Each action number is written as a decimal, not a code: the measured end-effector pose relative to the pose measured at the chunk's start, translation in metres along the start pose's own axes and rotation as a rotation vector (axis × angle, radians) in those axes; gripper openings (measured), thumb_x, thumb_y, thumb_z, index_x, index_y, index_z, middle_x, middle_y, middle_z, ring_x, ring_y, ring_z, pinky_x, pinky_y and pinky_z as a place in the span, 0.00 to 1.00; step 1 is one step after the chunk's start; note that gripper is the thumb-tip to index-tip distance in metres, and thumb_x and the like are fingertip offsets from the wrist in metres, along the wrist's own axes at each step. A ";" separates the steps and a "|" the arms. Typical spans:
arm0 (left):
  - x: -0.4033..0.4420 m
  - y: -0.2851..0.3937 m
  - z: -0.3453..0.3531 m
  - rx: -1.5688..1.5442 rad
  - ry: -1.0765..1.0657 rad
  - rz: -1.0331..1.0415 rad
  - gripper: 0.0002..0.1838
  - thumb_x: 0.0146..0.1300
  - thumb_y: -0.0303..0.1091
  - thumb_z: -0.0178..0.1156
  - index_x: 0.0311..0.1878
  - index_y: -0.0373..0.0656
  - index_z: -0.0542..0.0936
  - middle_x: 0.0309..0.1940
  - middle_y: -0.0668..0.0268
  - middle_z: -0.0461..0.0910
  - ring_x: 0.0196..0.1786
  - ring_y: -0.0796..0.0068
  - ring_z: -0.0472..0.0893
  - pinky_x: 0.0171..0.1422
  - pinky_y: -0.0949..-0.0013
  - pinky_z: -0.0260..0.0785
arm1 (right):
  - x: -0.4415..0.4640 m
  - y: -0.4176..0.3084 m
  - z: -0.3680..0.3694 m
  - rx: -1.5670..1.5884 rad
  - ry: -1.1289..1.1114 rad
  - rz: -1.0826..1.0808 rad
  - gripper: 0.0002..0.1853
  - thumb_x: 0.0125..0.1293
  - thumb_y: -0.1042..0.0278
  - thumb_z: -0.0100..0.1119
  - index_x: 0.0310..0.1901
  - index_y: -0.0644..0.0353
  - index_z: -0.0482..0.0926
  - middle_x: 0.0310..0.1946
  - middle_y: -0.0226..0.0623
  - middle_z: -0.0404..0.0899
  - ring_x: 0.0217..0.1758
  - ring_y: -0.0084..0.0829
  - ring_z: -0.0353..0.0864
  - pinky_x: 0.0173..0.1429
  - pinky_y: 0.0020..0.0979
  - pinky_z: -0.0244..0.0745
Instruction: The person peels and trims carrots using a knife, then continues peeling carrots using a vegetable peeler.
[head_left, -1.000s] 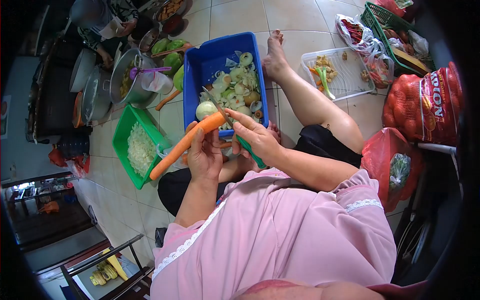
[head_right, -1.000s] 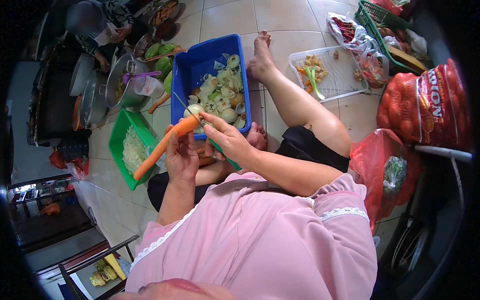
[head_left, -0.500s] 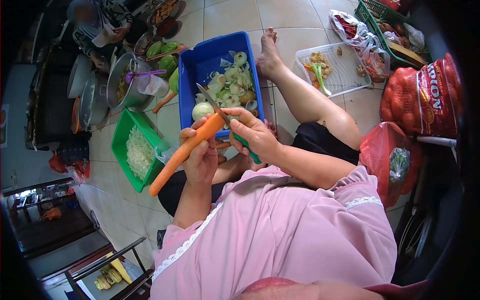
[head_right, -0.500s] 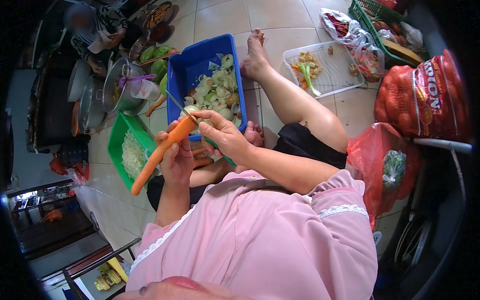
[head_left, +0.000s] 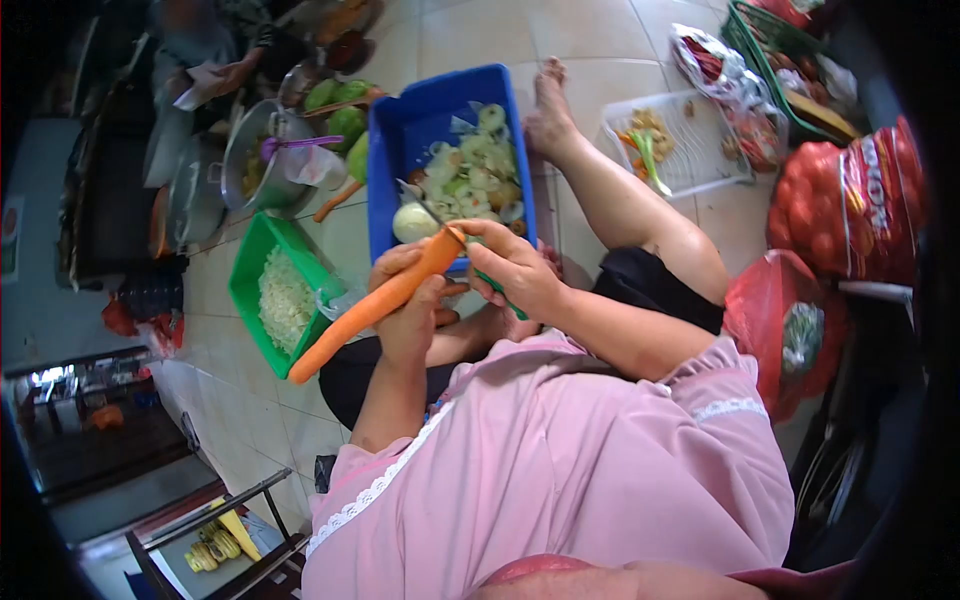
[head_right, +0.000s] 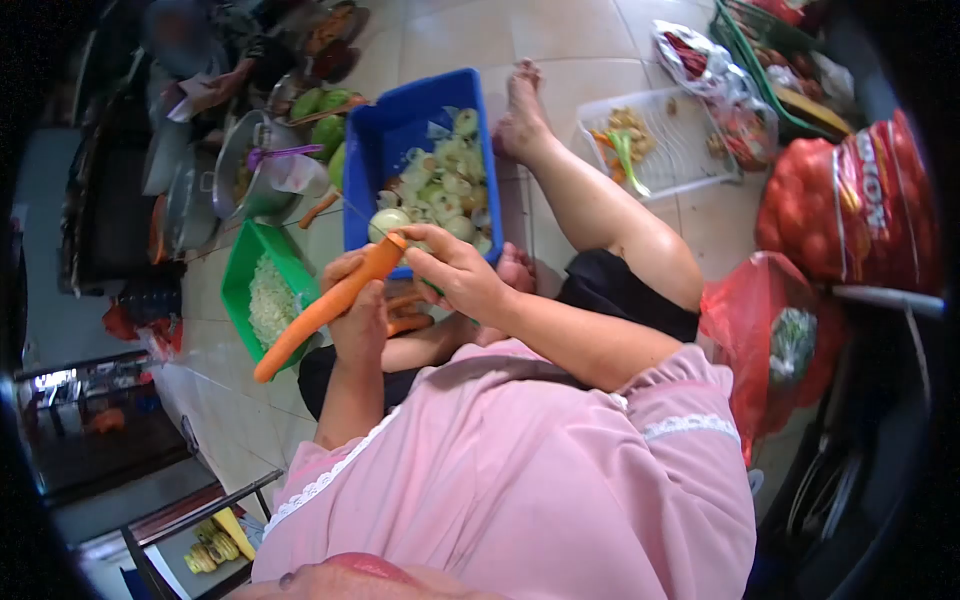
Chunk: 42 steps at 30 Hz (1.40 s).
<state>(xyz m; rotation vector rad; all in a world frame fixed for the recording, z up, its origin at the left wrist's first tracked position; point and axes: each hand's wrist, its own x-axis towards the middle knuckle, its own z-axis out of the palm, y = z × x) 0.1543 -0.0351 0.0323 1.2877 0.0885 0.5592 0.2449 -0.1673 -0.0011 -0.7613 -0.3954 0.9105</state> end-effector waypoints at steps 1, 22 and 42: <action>0.000 0.003 0.006 -0.124 0.039 -0.066 0.16 0.58 0.21 0.60 0.49 0.41 0.72 0.55 0.55 0.71 0.61 0.63 0.72 0.59 0.63 0.75 | 0.004 0.001 0.002 -0.003 0.002 -0.008 0.19 0.73 0.63 0.47 0.63 0.56 0.64 0.17 0.23 0.65 0.17 0.13 0.61 0.20 0.17 0.56; -0.012 0.008 -0.016 -0.243 -0.024 -0.136 0.17 0.55 0.15 0.57 0.47 0.41 0.72 0.54 0.57 0.71 0.58 0.63 0.74 0.47 0.71 0.81 | 0.001 -0.005 0.008 -0.001 -0.114 0.062 0.16 0.73 0.61 0.46 0.60 0.53 0.65 0.27 0.27 0.66 0.21 0.17 0.65 0.22 0.17 0.60; 0.011 0.061 0.035 0.443 -0.652 0.248 0.11 0.46 0.21 0.65 0.35 0.42 0.77 0.43 0.59 0.79 0.49 0.62 0.80 0.54 0.61 0.72 | 0.027 0.042 -0.026 -0.164 0.069 0.089 0.17 0.74 0.63 0.45 0.61 0.54 0.68 0.31 0.23 0.70 0.26 0.14 0.67 0.29 0.17 0.65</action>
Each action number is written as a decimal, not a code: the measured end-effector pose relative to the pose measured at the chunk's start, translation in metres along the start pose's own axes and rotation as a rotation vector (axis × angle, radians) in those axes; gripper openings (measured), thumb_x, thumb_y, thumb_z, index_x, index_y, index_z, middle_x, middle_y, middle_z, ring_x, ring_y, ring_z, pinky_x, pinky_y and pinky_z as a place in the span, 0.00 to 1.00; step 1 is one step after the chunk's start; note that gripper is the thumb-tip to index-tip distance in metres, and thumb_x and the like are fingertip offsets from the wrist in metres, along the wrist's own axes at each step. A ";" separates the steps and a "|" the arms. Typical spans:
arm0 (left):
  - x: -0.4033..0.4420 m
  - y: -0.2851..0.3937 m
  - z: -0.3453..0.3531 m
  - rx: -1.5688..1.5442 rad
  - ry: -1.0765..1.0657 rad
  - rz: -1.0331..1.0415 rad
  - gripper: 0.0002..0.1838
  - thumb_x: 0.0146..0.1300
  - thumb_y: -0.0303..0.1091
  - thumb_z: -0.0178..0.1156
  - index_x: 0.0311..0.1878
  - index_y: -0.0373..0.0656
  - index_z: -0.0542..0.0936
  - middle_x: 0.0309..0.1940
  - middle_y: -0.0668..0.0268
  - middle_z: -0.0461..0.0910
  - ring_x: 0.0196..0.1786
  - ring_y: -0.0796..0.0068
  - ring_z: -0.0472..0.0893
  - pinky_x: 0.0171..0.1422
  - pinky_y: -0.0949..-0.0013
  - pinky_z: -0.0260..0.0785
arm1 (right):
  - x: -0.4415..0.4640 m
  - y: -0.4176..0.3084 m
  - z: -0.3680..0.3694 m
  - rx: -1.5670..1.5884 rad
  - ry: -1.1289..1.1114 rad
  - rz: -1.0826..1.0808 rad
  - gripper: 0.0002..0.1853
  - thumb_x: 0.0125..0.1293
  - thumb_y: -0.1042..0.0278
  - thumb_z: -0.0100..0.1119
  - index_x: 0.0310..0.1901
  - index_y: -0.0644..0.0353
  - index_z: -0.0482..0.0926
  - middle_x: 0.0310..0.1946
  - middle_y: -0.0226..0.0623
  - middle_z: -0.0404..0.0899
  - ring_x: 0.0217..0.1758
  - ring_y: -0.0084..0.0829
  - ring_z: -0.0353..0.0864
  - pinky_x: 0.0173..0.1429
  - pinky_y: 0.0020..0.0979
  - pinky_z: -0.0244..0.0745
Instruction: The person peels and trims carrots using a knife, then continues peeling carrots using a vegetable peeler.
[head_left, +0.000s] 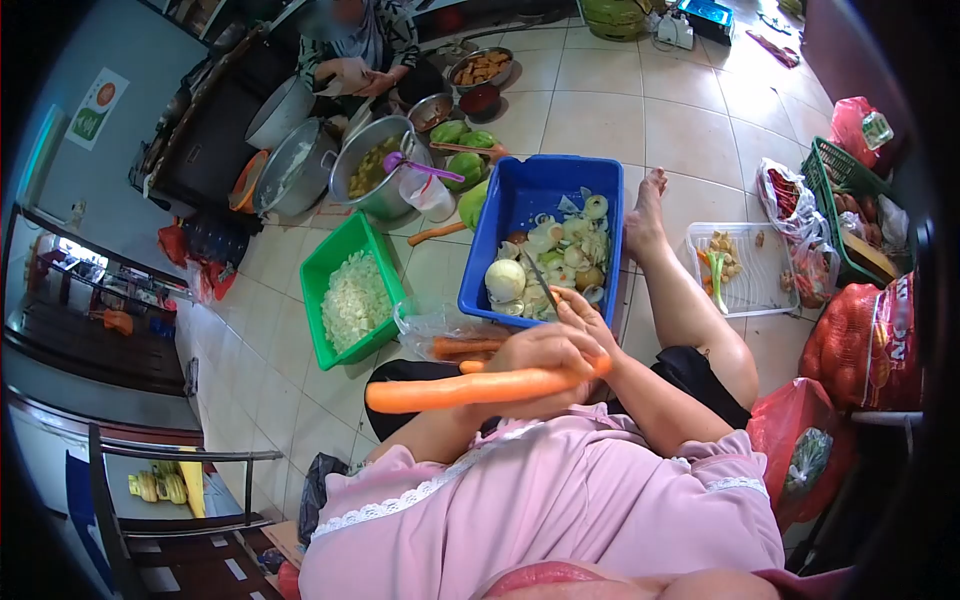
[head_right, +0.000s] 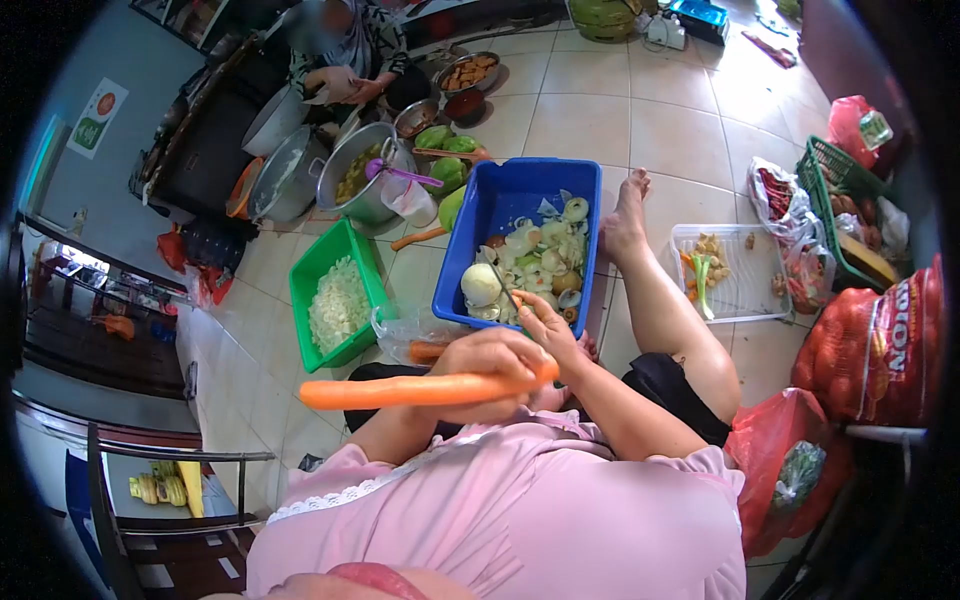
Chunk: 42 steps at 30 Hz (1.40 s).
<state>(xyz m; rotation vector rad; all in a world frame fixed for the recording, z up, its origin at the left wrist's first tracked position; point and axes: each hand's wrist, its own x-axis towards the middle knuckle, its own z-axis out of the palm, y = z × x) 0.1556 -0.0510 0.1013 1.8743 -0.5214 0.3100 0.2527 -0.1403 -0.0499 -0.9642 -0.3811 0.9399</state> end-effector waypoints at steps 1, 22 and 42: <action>-0.003 -0.004 -0.007 0.127 -0.006 -0.031 0.11 0.45 0.23 0.65 0.33 0.43 0.76 0.42 0.61 0.80 0.47 0.63 0.81 0.53 0.62 0.71 | 0.003 0.005 -0.008 -0.088 0.047 0.002 0.18 0.74 0.62 0.46 0.62 0.53 0.68 0.29 0.24 0.71 0.24 0.14 0.68 0.26 0.18 0.65; -0.165 -0.153 -0.045 0.964 -0.478 -0.854 0.17 0.48 0.36 0.63 0.43 0.46 0.79 0.40 0.59 0.78 0.50 0.55 0.76 0.54 0.56 0.68 | 0.020 0.013 -0.048 -0.460 0.293 0.343 0.28 0.70 0.49 0.47 0.65 0.59 0.64 0.18 0.31 0.72 0.13 0.21 0.66 0.16 0.24 0.60; -0.231 -0.196 -0.119 0.920 -0.365 -1.200 0.28 0.43 0.32 0.66 0.53 0.42 0.76 0.48 0.50 0.77 0.52 0.50 0.77 0.57 0.58 0.70 | 0.026 0.001 -0.040 -0.467 0.310 0.445 0.24 0.71 0.49 0.45 0.60 0.58 0.69 0.20 0.31 0.72 0.14 0.21 0.66 0.17 0.24 0.59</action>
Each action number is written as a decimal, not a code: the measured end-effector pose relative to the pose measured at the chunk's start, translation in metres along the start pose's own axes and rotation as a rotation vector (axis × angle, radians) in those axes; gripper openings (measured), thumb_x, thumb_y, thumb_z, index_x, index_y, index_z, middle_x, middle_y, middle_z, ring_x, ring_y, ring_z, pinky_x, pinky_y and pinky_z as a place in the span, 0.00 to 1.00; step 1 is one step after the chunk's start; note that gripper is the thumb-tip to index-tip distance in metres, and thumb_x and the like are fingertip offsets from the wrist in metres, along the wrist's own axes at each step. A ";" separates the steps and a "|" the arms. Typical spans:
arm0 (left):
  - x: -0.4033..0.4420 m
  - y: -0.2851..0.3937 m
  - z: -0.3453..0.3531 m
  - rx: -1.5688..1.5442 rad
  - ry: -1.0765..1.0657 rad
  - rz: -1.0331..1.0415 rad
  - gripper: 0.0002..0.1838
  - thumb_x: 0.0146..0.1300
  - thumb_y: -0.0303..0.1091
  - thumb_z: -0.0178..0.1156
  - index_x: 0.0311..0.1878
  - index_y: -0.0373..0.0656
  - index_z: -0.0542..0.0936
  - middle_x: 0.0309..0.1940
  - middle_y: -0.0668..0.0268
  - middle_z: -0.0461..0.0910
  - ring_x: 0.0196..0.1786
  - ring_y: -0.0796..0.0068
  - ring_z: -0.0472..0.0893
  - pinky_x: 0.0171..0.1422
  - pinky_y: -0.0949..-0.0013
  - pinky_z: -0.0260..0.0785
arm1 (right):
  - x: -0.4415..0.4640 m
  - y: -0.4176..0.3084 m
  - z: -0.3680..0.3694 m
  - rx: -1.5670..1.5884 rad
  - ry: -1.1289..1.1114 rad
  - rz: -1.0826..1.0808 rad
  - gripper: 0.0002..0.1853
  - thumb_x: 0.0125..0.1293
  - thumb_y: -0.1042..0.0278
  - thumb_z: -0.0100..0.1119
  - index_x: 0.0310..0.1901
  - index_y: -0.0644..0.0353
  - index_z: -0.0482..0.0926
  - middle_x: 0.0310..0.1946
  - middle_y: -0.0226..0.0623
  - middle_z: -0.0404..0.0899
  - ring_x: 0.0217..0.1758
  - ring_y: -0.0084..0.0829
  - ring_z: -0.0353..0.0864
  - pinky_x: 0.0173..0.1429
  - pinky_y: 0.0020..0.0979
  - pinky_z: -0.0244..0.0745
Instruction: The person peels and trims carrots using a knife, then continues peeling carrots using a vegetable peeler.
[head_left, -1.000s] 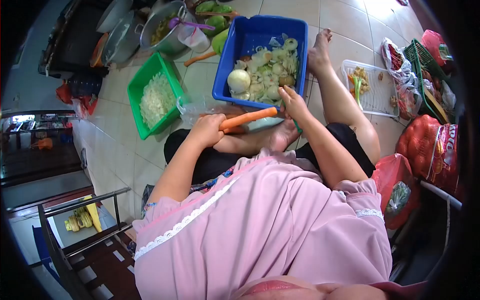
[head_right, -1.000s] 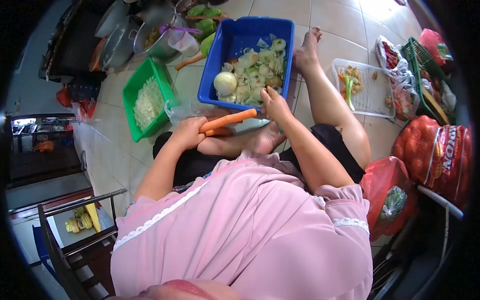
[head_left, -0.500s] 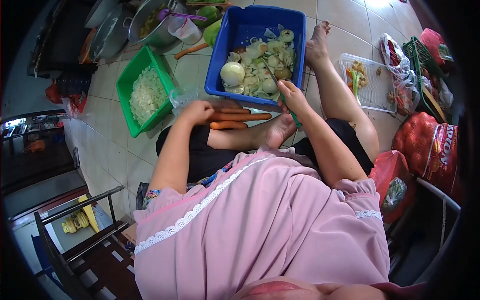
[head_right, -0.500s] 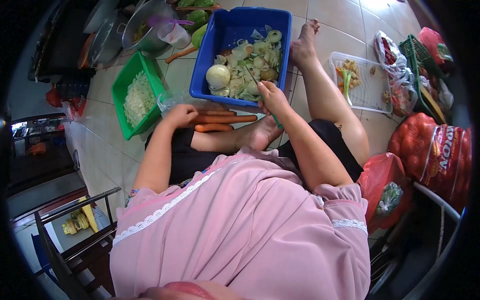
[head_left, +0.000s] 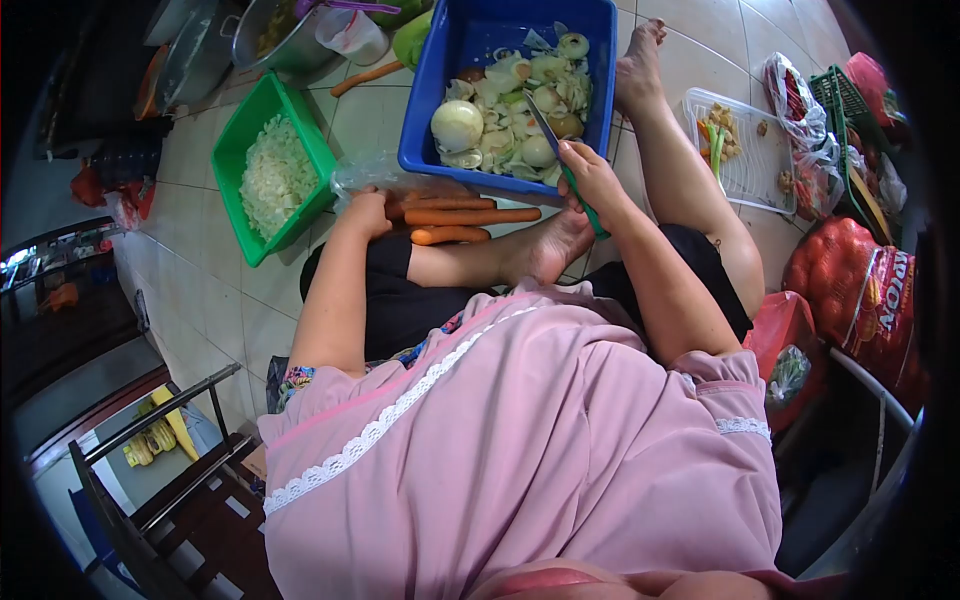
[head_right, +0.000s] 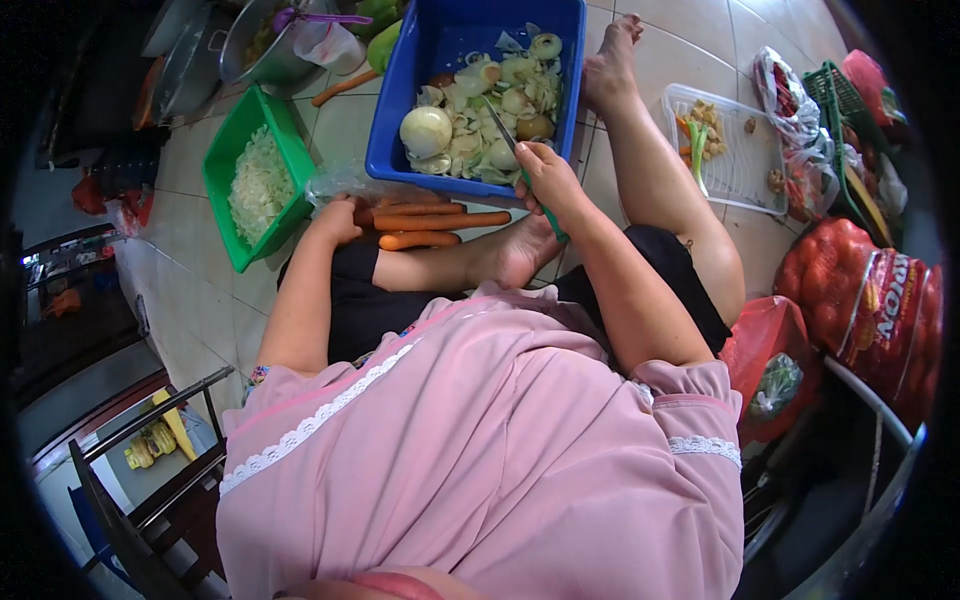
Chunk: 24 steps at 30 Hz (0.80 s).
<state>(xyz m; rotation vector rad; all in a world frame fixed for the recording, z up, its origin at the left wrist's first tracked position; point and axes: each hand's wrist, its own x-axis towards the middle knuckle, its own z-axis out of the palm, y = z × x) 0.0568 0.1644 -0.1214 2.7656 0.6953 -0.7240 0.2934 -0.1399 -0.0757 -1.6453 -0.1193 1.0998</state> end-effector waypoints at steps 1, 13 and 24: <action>0.006 -0.004 -0.002 -0.023 -0.012 -0.013 0.28 0.43 0.32 0.67 0.52 0.42 0.77 0.48 0.51 0.77 0.52 0.51 0.77 0.58 0.58 0.70 | 0.001 0.000 0.000 0.008 0.003 0.003 0.23 0.71 0.48 0.45 0.58 0.57 0.70 0.19 0.31 0.72 0.13 0.20 0.65 0.17 0.23 0.59; -0.002 -0.001 -0.011 -0.821 0.111 -0.018 0.25 0.47 0.36 0.71 0.49 0.37 0.77 0.45 0.56 0.81 0.45 0.65 0.82 0.51 0.66 0.73 | 0.001 0.000 -0.001 0.018 -0.007 0.015 0.21 0.71 0.48 0.46 0.55 0.56 0.71 0.18 0.29 0.72 0.13 0.20 0.65 0.17 0.23 0.59; -0.035 0.080 -0.024 -0.065 -0.125 0.016 0.24 0.49 0.51 0.68 0.39 0.39 0.80 0.39 0.51 0.81 0.43 0.54 0.81 0.49 0.59 0.72 | 0.002 0.002 -0.003 0.006 -0.040 -0.012 0.25 0.70 0.50 0.46 0.60 0.59 0.69 0.20 0.30 0.73 0.15 0.20 0.68 0.18 0.24 0.62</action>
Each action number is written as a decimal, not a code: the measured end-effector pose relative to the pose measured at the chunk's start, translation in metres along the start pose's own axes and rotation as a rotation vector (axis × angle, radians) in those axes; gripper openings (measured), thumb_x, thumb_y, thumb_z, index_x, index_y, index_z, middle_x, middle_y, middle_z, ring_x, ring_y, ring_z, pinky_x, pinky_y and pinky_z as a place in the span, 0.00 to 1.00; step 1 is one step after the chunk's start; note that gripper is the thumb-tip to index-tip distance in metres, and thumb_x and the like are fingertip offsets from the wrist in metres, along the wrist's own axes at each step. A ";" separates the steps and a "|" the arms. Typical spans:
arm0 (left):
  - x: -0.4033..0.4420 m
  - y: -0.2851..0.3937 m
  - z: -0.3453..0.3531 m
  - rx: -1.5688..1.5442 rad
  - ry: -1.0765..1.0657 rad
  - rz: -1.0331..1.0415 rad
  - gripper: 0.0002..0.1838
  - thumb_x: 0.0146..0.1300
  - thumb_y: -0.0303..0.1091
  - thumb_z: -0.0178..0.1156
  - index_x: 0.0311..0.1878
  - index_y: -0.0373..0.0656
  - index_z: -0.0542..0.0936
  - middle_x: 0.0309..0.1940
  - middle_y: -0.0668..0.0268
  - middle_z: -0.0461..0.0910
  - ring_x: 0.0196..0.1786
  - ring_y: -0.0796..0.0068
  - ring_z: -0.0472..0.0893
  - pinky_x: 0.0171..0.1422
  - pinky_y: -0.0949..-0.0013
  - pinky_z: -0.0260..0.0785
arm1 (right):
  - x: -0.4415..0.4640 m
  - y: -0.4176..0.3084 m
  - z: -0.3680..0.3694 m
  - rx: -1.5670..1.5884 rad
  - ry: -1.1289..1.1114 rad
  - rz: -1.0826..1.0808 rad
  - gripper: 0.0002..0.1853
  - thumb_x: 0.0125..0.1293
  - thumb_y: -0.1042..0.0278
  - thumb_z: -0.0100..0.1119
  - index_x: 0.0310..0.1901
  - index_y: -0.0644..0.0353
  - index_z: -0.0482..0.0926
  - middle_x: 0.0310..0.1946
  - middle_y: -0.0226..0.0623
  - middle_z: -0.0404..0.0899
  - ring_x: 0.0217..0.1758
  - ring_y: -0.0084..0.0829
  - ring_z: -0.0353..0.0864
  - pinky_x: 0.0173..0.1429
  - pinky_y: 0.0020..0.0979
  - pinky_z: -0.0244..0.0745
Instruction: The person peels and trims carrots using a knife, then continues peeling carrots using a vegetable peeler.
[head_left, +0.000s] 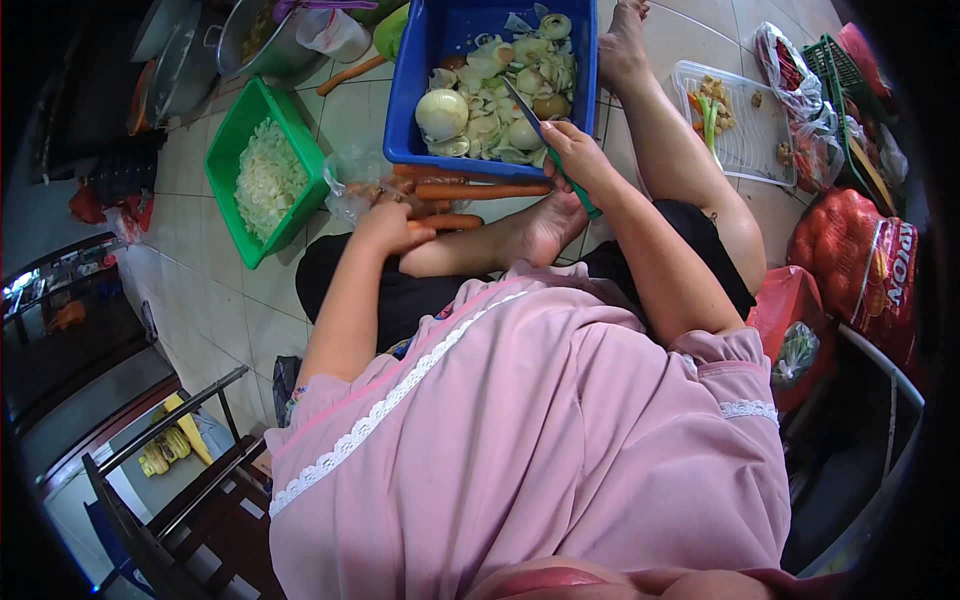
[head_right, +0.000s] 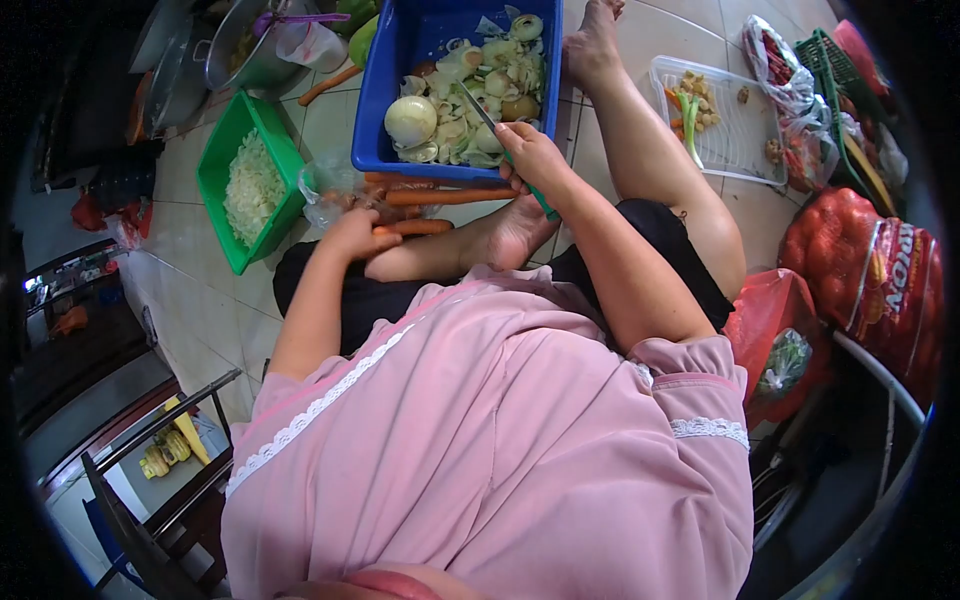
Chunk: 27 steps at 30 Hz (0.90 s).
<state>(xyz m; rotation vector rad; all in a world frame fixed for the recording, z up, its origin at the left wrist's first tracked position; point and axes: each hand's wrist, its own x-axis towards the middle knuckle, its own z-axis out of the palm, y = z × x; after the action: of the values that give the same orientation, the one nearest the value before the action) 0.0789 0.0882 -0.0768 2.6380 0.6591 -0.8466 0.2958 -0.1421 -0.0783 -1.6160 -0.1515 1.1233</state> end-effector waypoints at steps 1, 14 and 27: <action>-0.002 0.004 0.006 0.086 0.015 0.034 0.23 0.49 0.51 0.68 0.37 0.39 0.80 0.37 0.50 0.81 0.42 0.54 0.81 0.48 0.58 0.72 | -0.001 -0.001 0.000 -0.004 0.002 -0.004 0.25 0.70 0.50 0.46 0.60 0.60 0.69 0.19 0.30 0.73 0.15 0.20 0.68 0.18 0.24 0.62; -0.034 0.048 -0.068 -1.762 0.204 0.388 0.21 0.65 0.31 0.56 0.60 0.38 0.69 0.42 0.62 0.78 0.43 0.68 0.80 0.51 0.70 0.73 | -0.020 -0.005 0.012 0.037 -0.091 -0.230 0.24 0.70 0.54 0.49 0.62 0.59 0.69 0.20 0.30 0.73 0.16 0.19 0.68 0.20 0.23 0.65; -0.014 0.118 -0.073 -0.945 0.280 0.413 0.14 0.69 0.40 0.52 0.45 0.38 0.76 0.23 0.70 0.75 0.25 0.83 0.73 0.29 0.76 0.65 | -0.070 -0.048 0.004 -0.171 -0.213 -0.533 0.25 0.68 0.52 0.54 0.64 0.51 0.69 0.28 0.39 0.80 0.25 0.25 0.77 0.34 0.29 0.73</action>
<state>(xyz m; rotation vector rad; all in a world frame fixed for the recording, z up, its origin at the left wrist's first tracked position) 0.1629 0.0122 0.0043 1.8972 0.3963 0.0027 0.2756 -0.1637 0.0017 -1.4737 -0.7891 0.8745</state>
